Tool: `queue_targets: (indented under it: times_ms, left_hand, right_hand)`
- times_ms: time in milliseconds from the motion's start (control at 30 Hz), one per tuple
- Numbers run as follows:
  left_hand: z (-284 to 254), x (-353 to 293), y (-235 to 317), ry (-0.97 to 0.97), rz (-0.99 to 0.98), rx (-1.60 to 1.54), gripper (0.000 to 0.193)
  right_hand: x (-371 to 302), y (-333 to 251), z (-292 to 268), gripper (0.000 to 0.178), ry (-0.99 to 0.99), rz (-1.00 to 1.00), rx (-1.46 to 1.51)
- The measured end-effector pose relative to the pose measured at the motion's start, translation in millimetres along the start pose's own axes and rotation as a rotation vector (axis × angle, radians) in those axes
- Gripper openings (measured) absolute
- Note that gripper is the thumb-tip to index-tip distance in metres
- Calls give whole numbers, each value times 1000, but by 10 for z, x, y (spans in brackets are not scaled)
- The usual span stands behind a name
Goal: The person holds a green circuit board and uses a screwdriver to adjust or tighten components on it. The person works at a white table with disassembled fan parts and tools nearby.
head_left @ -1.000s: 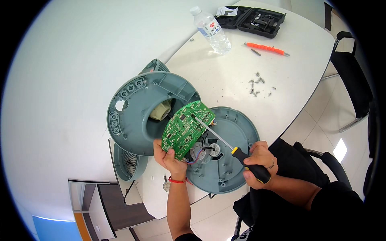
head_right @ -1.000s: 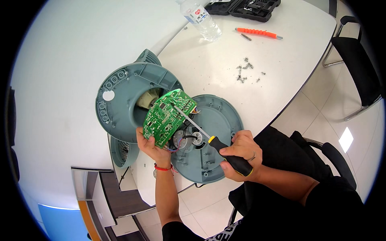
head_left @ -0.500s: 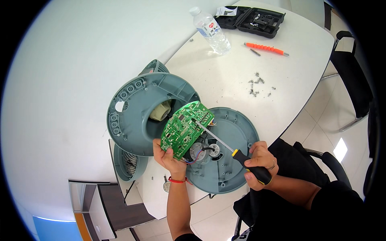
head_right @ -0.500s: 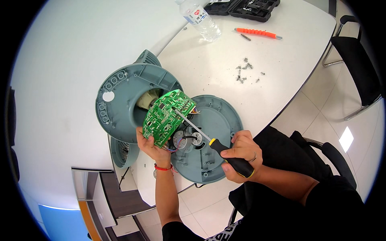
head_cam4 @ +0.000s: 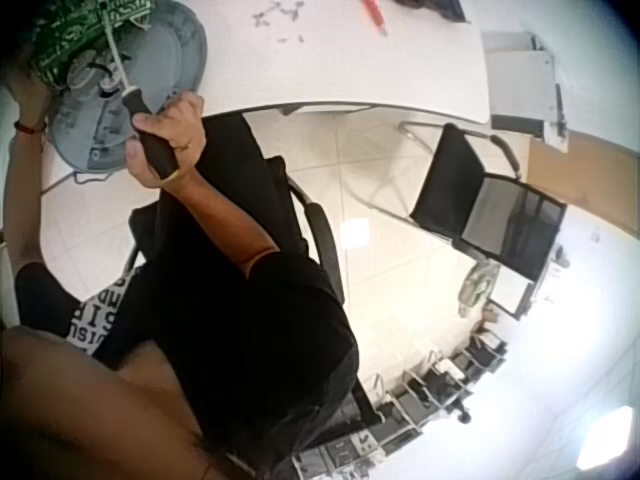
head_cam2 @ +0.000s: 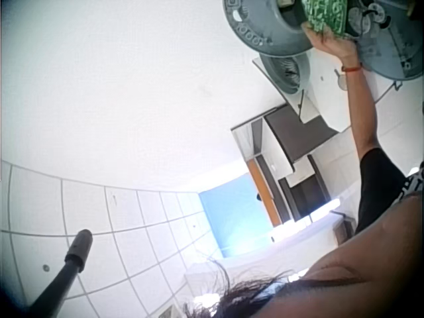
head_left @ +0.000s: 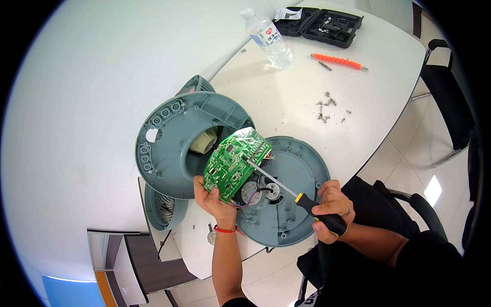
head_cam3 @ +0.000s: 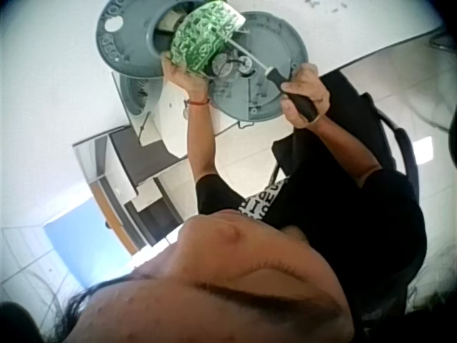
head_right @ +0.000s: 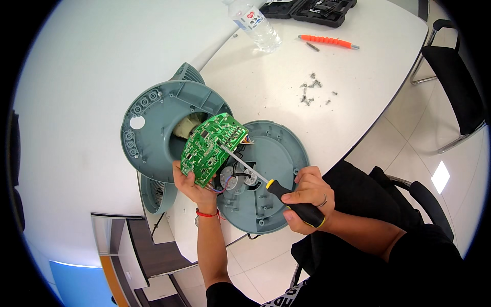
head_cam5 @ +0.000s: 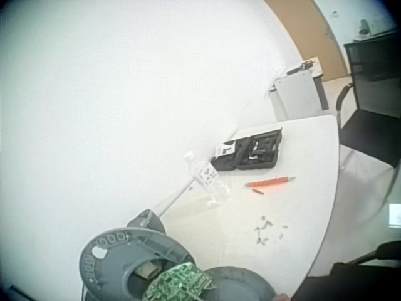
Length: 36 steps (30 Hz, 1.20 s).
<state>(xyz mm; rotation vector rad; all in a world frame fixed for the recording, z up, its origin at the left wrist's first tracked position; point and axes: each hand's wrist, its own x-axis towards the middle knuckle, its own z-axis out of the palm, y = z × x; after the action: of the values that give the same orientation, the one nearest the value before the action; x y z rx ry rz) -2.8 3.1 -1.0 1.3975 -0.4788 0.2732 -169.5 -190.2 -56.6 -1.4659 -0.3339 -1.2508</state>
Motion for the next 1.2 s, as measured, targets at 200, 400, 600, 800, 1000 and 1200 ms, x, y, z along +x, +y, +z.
queue_targets:
  times_ms: [200,400,600,800,1000,1200]
  left_hand:
    - [16,-5,2,-1,5,12,29]
    - [-111,46,-136,-65,126,-1,29]
    - [26,-4,4,-8,-7,-25,28]
    - [6,0,7,-10,0,-7,27]
    - [15,-2,5,0,-8,-2,26]
    - [3,2,0,5,-4,10,26]
  right_hand:
    - [2,1,-8,24,-13,0,-7]
    - [18,-11,-6,23,-19,-4,3]
    - [9,3,-8,23,-8,-10,3]
    - [7,-6,-6,22,-6,1,18]
    - [-5,3,-25,23,-18,10,57]
    - [-12,1,-30,23,-25,18,58]
